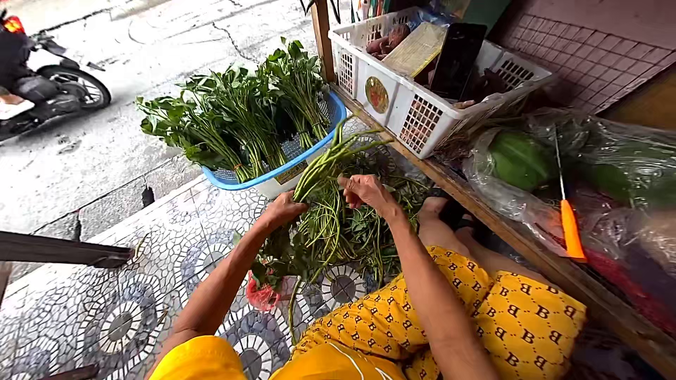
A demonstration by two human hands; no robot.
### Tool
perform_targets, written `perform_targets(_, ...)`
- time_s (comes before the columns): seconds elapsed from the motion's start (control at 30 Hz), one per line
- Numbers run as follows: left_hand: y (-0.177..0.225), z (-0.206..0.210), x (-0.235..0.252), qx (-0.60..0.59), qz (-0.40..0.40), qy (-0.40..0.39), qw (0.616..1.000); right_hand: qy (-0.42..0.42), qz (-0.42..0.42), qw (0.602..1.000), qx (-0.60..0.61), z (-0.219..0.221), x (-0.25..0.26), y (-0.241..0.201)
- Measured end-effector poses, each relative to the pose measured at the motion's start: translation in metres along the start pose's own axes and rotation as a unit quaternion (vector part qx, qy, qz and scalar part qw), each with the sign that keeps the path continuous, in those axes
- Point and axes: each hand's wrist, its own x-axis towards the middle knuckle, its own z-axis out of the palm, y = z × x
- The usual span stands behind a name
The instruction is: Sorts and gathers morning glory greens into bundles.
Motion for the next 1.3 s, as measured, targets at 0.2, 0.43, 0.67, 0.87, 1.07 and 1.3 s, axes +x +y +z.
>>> perform_targets(0.2,-0.001,0.056,-0.005,-0.018,0.006,-0.016,1.0,0.054,0.187,0.912,0.362,0.066,0.023,0.019)
perform_targets(0.43,0.022,0.099,-0.013,0.224,-0.016,-0.016,0.974,0.224,0.235,0.825,0.462,0.078,0.041,0.047)
perform_targets(0.67,0.03,0.108,-0.023,0.306,-0.003,0.054,0.951,0.241,0.207,0.84,0.44,0.079,0.045,0.055)
perform_targets(0.87,0.03,0.112,-0.029,0.359,0.0,0.073,0.931,0.26,0.187,0.799,0.508,0.086,0.037,0.049)
perform_targets(1.07,0.034,0.113,-0.026,0.382,0.015,0.083,0.92,0.286,0.207,0.821,0.449,0.082,0.037,0.053)
perform_targets(1.3,0.036,0.11,-0.016,0.438,0.07,0.083,0.892,0.302,0.196,0.757,0.546,0.078,0.03,0.048)
